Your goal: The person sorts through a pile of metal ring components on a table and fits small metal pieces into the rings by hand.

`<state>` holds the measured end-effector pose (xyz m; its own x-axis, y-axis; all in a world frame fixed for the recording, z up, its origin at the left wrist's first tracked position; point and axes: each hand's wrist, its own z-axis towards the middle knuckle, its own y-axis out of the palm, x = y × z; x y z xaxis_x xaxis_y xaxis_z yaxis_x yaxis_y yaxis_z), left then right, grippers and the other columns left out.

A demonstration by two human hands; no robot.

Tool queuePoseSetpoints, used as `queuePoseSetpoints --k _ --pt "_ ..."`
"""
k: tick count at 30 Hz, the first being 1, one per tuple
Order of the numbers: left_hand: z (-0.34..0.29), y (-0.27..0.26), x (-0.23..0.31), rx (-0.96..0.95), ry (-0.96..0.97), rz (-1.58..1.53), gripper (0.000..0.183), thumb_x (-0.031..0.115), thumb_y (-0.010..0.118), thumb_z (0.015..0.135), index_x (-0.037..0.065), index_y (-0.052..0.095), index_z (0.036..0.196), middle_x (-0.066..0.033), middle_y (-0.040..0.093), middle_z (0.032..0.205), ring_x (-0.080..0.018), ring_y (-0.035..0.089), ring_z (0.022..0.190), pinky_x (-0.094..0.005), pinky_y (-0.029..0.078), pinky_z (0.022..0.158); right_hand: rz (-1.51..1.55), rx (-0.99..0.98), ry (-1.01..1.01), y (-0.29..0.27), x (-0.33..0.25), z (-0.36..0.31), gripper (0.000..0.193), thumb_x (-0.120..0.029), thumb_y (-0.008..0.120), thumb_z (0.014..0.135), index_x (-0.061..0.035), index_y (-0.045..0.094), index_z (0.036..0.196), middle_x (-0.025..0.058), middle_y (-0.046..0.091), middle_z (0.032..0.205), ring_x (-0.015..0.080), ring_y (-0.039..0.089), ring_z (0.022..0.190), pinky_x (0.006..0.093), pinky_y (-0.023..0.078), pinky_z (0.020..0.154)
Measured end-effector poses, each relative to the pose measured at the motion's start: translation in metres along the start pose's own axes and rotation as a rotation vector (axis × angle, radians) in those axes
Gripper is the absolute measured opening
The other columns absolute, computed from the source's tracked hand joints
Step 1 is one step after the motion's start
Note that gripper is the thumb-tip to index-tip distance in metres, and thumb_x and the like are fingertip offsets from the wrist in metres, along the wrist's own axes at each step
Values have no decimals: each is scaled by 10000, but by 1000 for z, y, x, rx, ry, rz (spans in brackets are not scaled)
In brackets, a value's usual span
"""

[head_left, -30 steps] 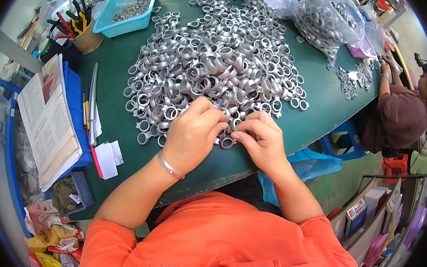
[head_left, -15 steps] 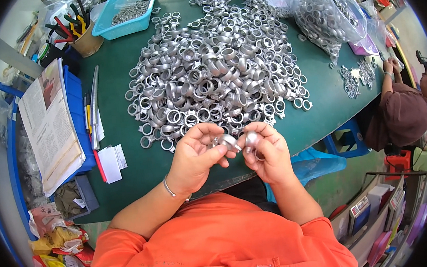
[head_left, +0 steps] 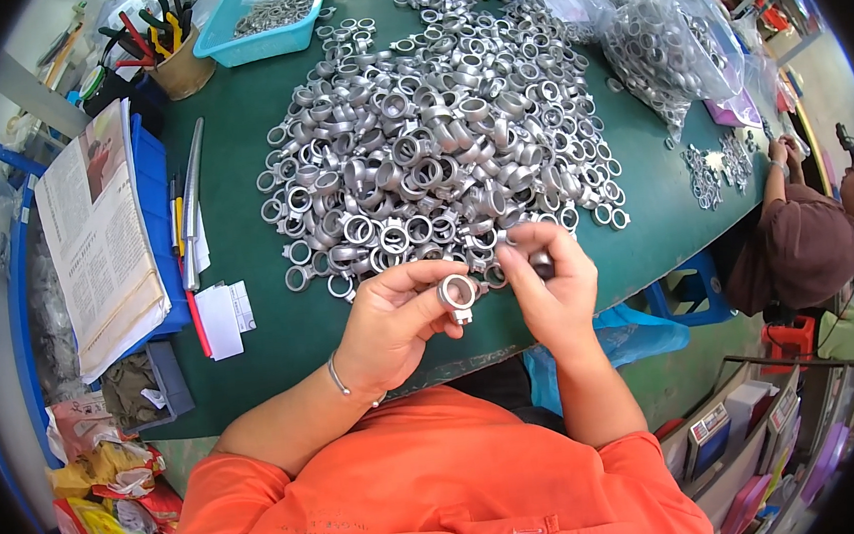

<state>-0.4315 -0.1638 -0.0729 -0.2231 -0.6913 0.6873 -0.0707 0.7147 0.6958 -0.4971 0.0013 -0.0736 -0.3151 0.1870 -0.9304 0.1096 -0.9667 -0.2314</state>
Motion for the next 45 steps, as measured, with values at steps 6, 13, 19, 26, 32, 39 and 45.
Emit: queuePoseSetpoints --k 6,13,19,26,32,39,45 --pt "-1 7 9 -58 -86 -224 339 55 477 904 -20 488 1234 -184 582 1125 -160 608 856 -243 523 665 -510 -8 -178 12 4 34 203 -140 766 671 -34 613 751 71 525 638 231 532 579 334 429 517" --pt "-2 1 -1 -85 30 -117 257 82 493 921 0 533 1162 -115 611 1020 -148 606 799 -243 511 638 -186 -61 -338 -6 10 18 194 -13 778 629 -15 621 744 76 602 732 158 557 602 255 430 510" --pt "-4 3 -1 -5 145 -31 196 66 523 897 48 475 1086 -62 519 926 -95 480 651 -205 394 501 55 -97 -174 -9 6 -1 157 -10 741 713 13 613 801 56 605 743 104 536 616 217 414 519" --pt "-3 2 2 4 179 -93 191 159 358 959 65 459 1090 -165 588 830 -109 431 443 -204 360 399 575 -197 296 -17 4 -11 151 -66 628 839 5 603 971 92 627 757 86 547 577 180 392 464" --pt "-2 3 0 53 236 -28 170 127 353 942 60 474 1041 -167 589 785 -96 397 419 -197 333 388 1061 -357 533 -22 10 -6 173 -88 546 858 6 577 1000 149 615 803 143 557 549 188 315 367" --pt "-2 4 2 78 293 -18 136 109 392 924 51 490 999 -141 576 773 -87 399 449 -194 331 399 -417 -185 -329 -7 9 23 138 -25 658 743 -41 595 864 80 576 838 207 583 646 306 454 520" --pt "-1 3 1 70 308 -25 133 105 399 925 55 492 1004 -130 573 784 -87 410 480 -198 334 416 -590 -74 -445 -2 12 24 149 -32 682 729 -39 618 863 81 576 789 241 593 655 311 484 560"
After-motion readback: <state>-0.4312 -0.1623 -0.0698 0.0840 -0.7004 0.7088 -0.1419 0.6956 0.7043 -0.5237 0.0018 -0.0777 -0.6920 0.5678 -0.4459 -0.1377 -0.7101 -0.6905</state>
